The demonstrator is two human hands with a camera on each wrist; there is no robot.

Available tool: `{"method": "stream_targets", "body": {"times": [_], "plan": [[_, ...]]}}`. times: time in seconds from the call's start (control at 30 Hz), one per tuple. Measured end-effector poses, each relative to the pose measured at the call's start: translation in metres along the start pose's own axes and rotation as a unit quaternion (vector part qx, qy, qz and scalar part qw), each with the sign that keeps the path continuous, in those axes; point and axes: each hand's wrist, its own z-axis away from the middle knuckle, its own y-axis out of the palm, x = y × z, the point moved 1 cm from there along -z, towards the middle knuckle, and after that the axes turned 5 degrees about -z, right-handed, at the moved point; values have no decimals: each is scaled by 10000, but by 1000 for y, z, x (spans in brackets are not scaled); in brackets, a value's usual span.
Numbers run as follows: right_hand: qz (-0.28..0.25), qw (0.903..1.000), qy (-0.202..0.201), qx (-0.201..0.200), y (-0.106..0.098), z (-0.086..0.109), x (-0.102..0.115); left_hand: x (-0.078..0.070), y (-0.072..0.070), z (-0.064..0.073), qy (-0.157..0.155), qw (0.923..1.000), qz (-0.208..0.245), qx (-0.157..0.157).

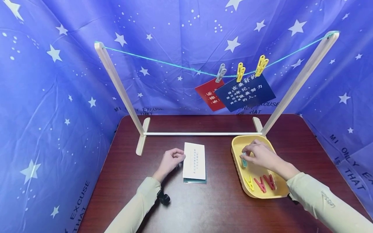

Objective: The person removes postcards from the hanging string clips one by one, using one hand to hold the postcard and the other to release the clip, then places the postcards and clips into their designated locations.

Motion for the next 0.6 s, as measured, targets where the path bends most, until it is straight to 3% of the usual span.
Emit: {"method": "stream_targets", "body": {"times": [0.6], "plan": [[-62,9995,54,302,8,2,4,9,4,2,-249,9983,-519,32]]}}
